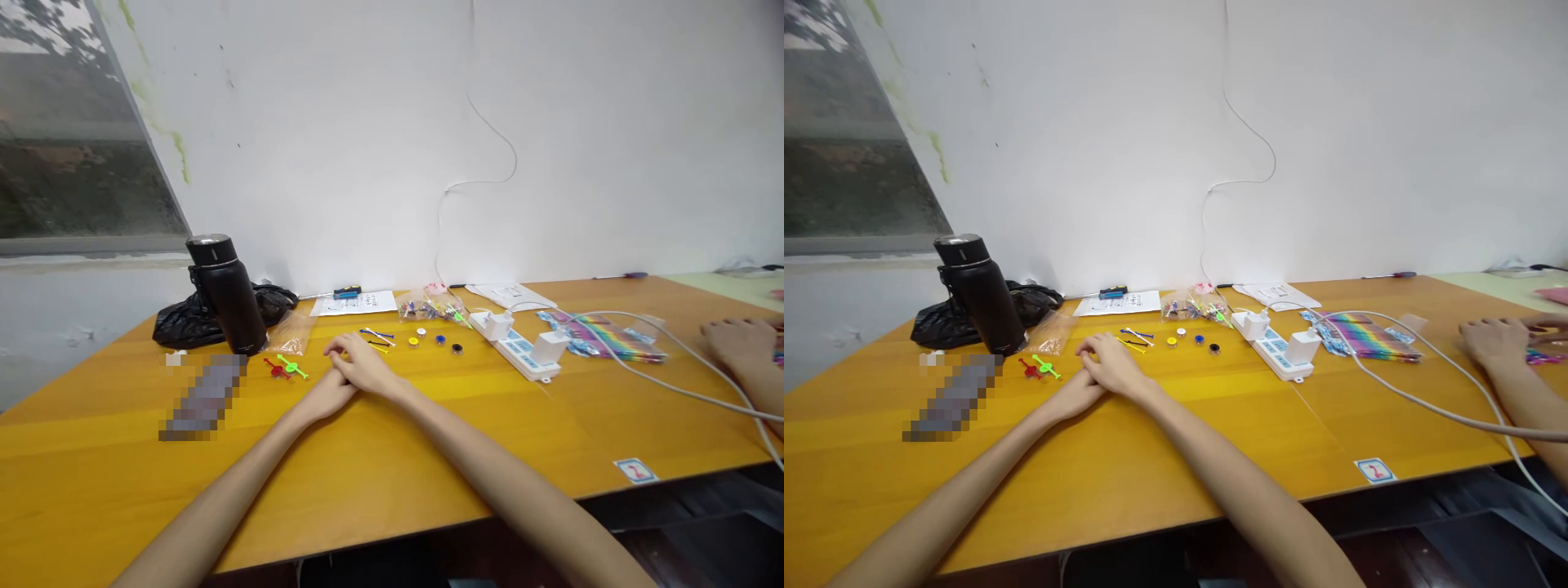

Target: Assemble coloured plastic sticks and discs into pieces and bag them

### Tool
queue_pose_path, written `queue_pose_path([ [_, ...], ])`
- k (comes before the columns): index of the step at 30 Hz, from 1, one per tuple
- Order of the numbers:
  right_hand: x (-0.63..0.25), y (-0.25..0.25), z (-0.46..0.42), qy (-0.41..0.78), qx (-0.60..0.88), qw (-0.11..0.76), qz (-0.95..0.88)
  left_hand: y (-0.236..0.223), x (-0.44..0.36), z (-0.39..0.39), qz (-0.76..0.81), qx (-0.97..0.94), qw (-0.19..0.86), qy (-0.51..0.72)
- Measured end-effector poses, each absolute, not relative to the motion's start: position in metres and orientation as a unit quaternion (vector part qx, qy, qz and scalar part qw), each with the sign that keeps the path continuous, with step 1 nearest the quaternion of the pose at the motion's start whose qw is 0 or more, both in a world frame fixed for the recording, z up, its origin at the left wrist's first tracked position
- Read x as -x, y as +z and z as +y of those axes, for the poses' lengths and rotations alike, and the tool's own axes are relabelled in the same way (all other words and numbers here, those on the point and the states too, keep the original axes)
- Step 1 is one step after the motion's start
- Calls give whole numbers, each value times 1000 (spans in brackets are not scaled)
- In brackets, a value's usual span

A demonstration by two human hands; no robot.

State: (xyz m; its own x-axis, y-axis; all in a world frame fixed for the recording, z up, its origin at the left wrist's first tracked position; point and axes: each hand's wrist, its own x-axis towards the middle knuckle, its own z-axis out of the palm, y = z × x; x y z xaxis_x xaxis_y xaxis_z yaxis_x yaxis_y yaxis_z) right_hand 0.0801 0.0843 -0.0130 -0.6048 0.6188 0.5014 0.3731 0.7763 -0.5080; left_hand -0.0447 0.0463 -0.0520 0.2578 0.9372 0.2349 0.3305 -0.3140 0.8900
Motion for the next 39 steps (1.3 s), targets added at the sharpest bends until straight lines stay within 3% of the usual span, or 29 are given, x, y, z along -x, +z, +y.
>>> queue_pose_path([
  [3,-127,-23,87,136,310,358,-870,-39,41,40,439,-757,340,344],
  [8,-200,-31,103,49,370,322,-870,-33,39,38,424,-768,335,343],
  [14,-220,-35,120,-19,477,324,-817,-32,39,37,425,-767,342,338],
  [24,-208,-37,113,94,461,339,-815,-30,39,37,424,-756,363,343],
  [32,-176,-24,83,193,299,388,-850,-35,40,42,389,-674,471,416],
  [39,-164,-24,72,267,254,394,-842,-32,39,43,385,-678,464,421],
])
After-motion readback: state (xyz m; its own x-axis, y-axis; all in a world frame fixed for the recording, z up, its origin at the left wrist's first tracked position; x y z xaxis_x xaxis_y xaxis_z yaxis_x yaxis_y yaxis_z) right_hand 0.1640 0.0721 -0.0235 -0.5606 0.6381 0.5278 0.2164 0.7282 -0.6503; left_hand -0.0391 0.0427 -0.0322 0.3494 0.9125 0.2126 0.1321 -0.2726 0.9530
